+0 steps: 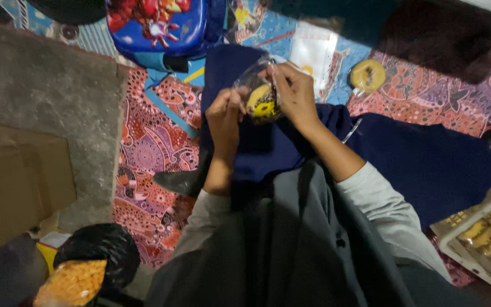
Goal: The person sits on the floor and repeatedly picks doughnuts from a metal tray, places them into small clear plastic bags, and sets the filled bags into a white basket. The process is repeated for multiple doughnuts.
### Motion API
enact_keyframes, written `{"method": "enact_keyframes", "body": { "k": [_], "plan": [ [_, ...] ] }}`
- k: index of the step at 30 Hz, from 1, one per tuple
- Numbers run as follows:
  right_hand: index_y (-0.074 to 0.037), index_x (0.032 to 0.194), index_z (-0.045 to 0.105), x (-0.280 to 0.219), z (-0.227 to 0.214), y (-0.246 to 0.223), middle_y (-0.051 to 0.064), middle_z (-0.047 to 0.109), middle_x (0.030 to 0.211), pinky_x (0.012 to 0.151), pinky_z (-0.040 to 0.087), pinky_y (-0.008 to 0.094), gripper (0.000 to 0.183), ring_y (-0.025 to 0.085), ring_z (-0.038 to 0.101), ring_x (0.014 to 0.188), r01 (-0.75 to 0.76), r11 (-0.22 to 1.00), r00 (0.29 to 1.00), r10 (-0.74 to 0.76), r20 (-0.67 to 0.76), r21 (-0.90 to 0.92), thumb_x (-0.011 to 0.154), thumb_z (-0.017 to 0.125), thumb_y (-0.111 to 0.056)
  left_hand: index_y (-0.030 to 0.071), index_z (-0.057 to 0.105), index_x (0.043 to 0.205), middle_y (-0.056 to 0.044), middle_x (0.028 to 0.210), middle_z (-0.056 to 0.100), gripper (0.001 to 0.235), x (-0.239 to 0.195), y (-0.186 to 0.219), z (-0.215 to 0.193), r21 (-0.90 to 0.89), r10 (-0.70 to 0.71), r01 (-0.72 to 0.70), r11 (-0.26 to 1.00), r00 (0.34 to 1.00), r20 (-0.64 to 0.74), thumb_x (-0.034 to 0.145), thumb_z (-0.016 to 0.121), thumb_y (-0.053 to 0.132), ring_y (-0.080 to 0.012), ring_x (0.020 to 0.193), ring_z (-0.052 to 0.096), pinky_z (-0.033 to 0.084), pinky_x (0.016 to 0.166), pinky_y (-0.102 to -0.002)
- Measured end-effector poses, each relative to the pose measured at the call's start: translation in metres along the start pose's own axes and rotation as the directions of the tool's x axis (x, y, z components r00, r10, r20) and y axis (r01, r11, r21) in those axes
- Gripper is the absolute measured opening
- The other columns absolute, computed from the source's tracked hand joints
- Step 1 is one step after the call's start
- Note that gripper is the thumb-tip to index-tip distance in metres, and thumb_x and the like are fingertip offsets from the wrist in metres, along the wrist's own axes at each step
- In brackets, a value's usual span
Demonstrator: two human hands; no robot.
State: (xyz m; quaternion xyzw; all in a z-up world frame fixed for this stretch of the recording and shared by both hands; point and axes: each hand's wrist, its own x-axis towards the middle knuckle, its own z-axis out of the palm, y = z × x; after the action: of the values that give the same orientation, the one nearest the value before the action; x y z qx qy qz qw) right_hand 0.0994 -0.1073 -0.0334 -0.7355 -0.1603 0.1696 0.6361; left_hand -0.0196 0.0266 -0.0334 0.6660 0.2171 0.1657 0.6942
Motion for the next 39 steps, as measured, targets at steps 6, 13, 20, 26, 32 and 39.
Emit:
{"method": "enact_keyframes", "body": {
  "k": [6,13,20,26,32,39],
  "plan": [
    [0.004,0.092,0.069,-0.005,-0.007,-0.009,0.012,0.061,0.086,0.074,0.047,0.033,0.025,0.021,0.059,0.081,0.216,0.975,0.972,-0.22,-0.086,-0.049,0.108,0.06,-0.013,0.004,0.06,0.098,0.001,0.07,0.054,0.02,-0.001,-0.011,0.006,-0.034,0.005,-0.015,0.999,0.954,-0.299,0.109,0.055,0.02,-0.0053,0.059,0.046,0.034,0.054,-0.021],
    [-0.001,0.083,0.063,-0.024,-0.004,0.043,0.011,0.067,0.084,0.071,0.05,0.033,0.019,0.019,0.064,0.076,-0.109,0.982,0.986,0.127,0.107,-0.155,0.095,0.065,-0.016,0.005,0.063,0.09,-0.008,0.078,0.062,0.017,-0.021,-0.018,0.012,0.529,0.219,-0.052,0.847,0.941,-0.258,0.105,0.063,0.014,-0.0161,0.068,0.061,0.048,0.064,-0.03],
    [-0.002,0.129,0.062,-0.041,-0.084,0.136,0.011,0.072,0.111,0.09,0.054,0.036,0.051,0.022,0.069,0.104,-0.21,0.967,0.971,0.189,-0.149,-0.144,0.093,0.081,-0.033,0.004,0.06,0.091,-0.011,0.096,0.062,0.01,-0.005,-0.111,0.082,0.437,0.293,-0.342,0.832,0.939,0.178,0.09,0.07,0.005,-0.0256,0.083,0.062,0.052,0.075,-0.033],
    [-0.006,0.116,0.076,-0.017,-0.209,0.157,0.02,0.071,0.102,0.085,0.052,0.043,0.032,0.033,0.066,0.097,-0.155,0.842,0.982,0.074,-0.173,-0.518,0.107,0.068,-0.036,0.01,0.059,0.119,-0.002,0.095,0.059,0.035,0.015,-0.225,0.226,-0.365,-0.72,0.719,0.592,0.675,0.162,0.098,0.071,0.034,-0.0176,0.077,0.052,0.042,0.063,-0.033],
    [-0.001,0.109,0.071,-0.004,-0.228,0.198,0.024,0.069,0.106,0.084,0.051,0.047,0.036,0.039,0.065,0.097,0.012,0.886,1.0,-0.018,-0.009,-0.463,0.102,0.072,-0.036,0.009,0.065,0.128,-0.007,0.112,0.068,0.045,0.008,-0.234,0.264,-0.357,-0.807,0.838,0.412,0.518,0.285,0.09,0.075,0.032,-0.0196,0.092,0.065,0.052,0.074,-0.034],
    [-0.004,0.119,0.067,-0.015,-0.267,0.195,0.022,0.067,0.11,0.089,0.049,0.046,0.041,0.038,0.063,0.102,-0.331,0.534,0.943,0.213,-0.255,-0.778,0.11,0.055,-0.042,0.015,0.058,0.131,-0.01,0.123,0.067,0.053,0.012,-0.124,0.244,-0.43,-0.365,0.468,0.772,0.88,0.303,0.083,0.078,0.006,-0.0207,0.111,0.068,0.057,0.097,-0.035]
  ]
}}
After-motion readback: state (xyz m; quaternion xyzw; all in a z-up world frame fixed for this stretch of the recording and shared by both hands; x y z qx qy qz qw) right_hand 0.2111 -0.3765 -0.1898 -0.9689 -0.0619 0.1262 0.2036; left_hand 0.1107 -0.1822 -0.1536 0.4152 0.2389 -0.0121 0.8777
